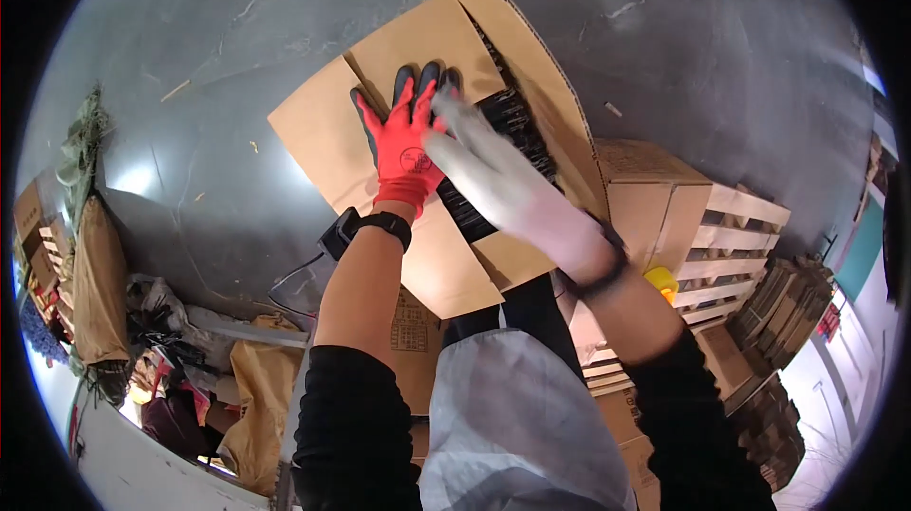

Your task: The person packs bundles of black rods into a cardboard box, folds the flaps closed, and seals it using a tape dispenser. After moving the sealed box aside, they repeat the process by filling and taping another box.

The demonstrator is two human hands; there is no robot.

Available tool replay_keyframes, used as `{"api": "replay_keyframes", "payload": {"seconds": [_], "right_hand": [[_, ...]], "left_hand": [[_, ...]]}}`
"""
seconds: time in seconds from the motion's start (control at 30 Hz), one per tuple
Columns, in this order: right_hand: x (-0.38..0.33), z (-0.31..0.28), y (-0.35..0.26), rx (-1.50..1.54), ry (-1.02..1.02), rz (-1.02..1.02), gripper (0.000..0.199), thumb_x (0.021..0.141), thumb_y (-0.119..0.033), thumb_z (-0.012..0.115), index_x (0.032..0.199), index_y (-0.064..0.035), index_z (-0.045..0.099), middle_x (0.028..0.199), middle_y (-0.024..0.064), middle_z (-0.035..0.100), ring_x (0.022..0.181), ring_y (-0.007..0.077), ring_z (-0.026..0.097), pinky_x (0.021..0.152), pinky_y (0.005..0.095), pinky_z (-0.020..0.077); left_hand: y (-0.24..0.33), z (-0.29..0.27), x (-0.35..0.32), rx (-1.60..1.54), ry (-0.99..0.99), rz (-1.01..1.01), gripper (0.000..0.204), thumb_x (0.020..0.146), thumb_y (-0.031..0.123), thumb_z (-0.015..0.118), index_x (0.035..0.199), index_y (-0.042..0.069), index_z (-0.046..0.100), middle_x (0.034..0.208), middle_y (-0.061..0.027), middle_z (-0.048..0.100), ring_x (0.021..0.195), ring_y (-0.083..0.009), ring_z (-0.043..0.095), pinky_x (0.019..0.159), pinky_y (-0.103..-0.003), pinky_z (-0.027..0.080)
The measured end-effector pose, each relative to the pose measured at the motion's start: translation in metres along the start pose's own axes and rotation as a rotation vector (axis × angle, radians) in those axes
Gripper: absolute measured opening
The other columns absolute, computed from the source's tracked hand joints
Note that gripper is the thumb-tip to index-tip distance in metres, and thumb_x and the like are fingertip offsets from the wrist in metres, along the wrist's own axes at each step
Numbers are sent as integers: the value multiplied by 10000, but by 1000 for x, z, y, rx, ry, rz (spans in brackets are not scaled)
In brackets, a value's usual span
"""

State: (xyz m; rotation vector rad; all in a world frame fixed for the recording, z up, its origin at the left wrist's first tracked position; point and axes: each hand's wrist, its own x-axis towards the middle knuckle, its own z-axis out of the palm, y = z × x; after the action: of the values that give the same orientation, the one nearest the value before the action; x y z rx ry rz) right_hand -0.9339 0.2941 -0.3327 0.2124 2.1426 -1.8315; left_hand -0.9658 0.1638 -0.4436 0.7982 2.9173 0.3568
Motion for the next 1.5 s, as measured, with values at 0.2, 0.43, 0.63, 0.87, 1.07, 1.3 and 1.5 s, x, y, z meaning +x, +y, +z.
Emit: {"api": "replay_keyframes", "payload": {"seconds": [0.2,0.43,0.63,0.87,1.07,1.3,1.5], "right_hand": [[-106,-165,-55,385,136,191,555,1047,-404,333,1400,-3,482,1451,215,468,1338,321,474,1126,476,351],[-95,-144,155,402,-37,490,634,1040,-308,383,1546,2,160,1589,171,239,1469,259,235,1194,407,182],[-72,-43,138,-563,38,249,760,973,-360,504,1520,40,159,1593,238,145,1479,359,170,1173,439,225],[-65,-37,124,-1003,-48,26,883,903,-440,585,1509,39,158,1546,352,78,1439,513,123,1148,547,215],[-61,-24,122,-1127,-13,95,888,879,-455,613,1503,27,204,1538,365,84,1426,527,144,1141,566,218],[-64,-41,127,-951,7,9,932,817,-432,718,1481,33,257,1536,315,182,1409,446,269,1135,492,286],[-115,-29,136,-621,206,543,1109,691,-470,826,1473,46,232,1492,279,300,1359,406,361,1123,478,310]], "left_hand": [[-9,-14,-10,65,51,40,591,840,439,649,1398,309,507,1470,-6,479,1365,-295,419,1061,-792,117],[5,-3,3,15,116,57,559,832,425,656,1362,286,546,1443,-3,501,1356,-295,429,1058,-793,112],[4,-16,-9,179,-150,63,518,837,343,638,1335,218,570,1394,-25,530,1349,-284,430,1074,-783,98],[-7,0,-9,-215,315,-19,557,880,352,620,1356,77,532,1399,-125,514,1343,-384,404,1182,-417,238],[5,10,-6,-612,729,-188,579,844,379,654,1344,107,550,1438,-129,483,1366,-370,394,1139,-664,147],[-1,6,-8,-72,247,125,699,813,487,695,1371,106,513,1489,-143,429,1369,-379,388,1127,-666,170],[4,10,-6,-42,168,159,656,826,465,687,1369,141,512,1502,-122,415,1374,-347,386,1128,-665,181]]}}
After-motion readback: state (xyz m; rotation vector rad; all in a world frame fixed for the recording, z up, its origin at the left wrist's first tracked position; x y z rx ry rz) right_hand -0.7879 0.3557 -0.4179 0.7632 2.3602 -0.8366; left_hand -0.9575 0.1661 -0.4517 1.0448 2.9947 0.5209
